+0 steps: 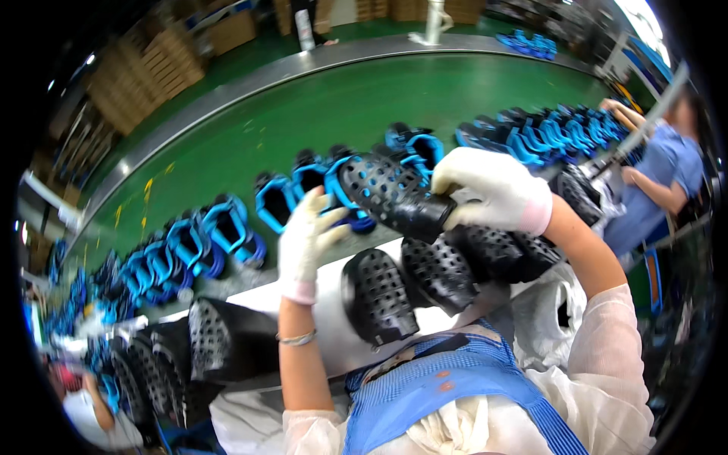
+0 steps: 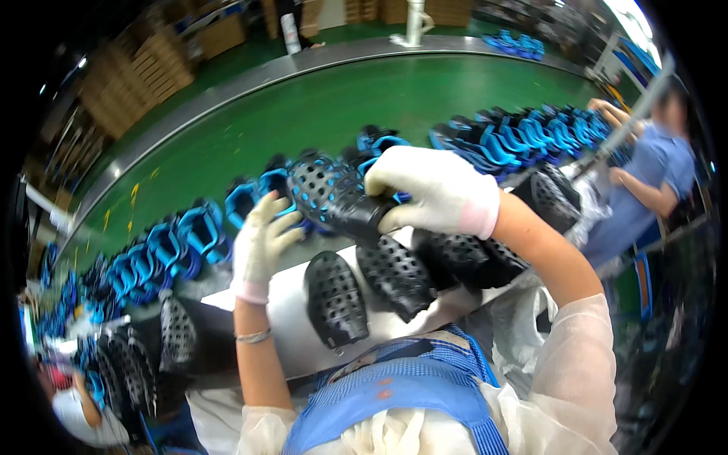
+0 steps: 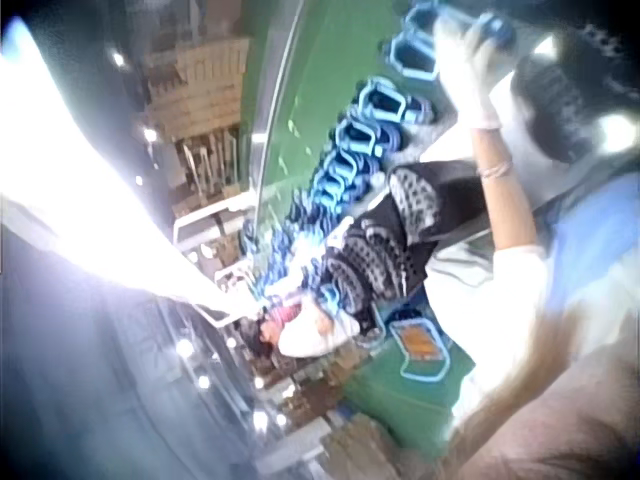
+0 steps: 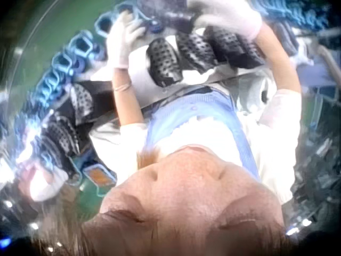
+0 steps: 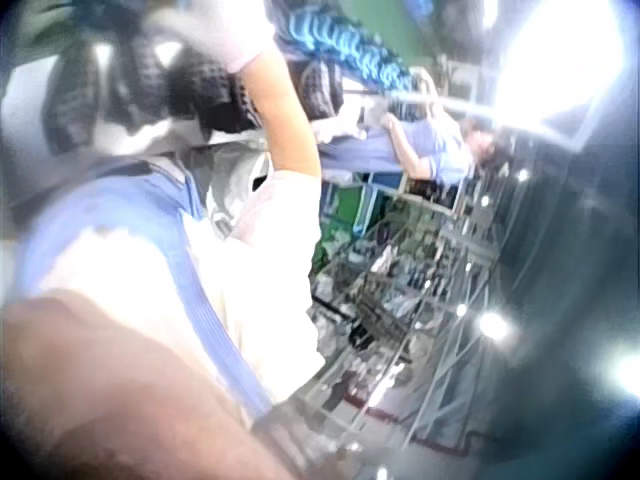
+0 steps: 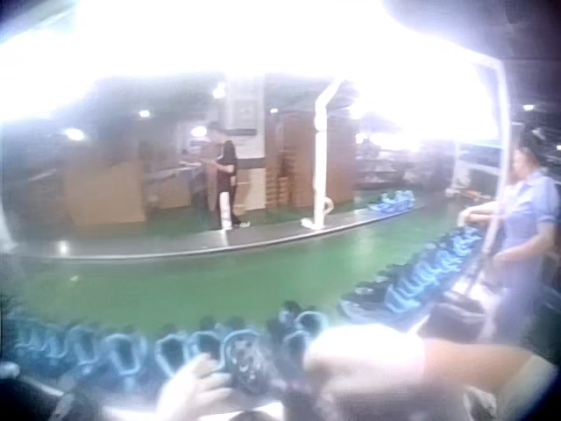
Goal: The person picks up black shoe components, places them onto blue shoes moving along a conveyor belt, and then attaches a small round tag to the side of a shoe by pulling a plastic cord through a loop.
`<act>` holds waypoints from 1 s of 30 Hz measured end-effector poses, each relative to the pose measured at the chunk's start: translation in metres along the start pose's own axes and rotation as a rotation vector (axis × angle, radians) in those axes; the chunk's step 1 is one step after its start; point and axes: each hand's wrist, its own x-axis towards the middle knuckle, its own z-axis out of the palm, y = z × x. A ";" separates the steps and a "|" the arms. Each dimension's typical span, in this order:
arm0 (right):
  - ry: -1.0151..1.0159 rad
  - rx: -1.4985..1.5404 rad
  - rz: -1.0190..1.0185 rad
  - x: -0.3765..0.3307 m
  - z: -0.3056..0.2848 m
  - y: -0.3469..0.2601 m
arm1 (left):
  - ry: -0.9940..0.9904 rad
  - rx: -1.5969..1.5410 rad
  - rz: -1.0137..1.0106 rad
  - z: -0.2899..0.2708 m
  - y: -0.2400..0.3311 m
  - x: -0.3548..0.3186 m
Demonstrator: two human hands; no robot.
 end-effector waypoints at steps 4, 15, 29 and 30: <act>-0.135 0.153 -0.041 0.050 0.050 -0.024 | -0.137 -0.333 -0.027 0.011 -0.004 -0.018; -0.300 -0.058 0.114 0.108 0.142 -0.020 | 0.376 -0.199 0.228 -0.041 -0.021 -0.019; -0.627 -0.232 0.143 0.189 0.143 0.017 | 0.487 1.214 0.232 -0.086 -0.034 -0.003; -0.682 -0.220 0.133 0.199 0.141 0.018 | 0.500 1.306 0.243 -0.091 -0.042 0.001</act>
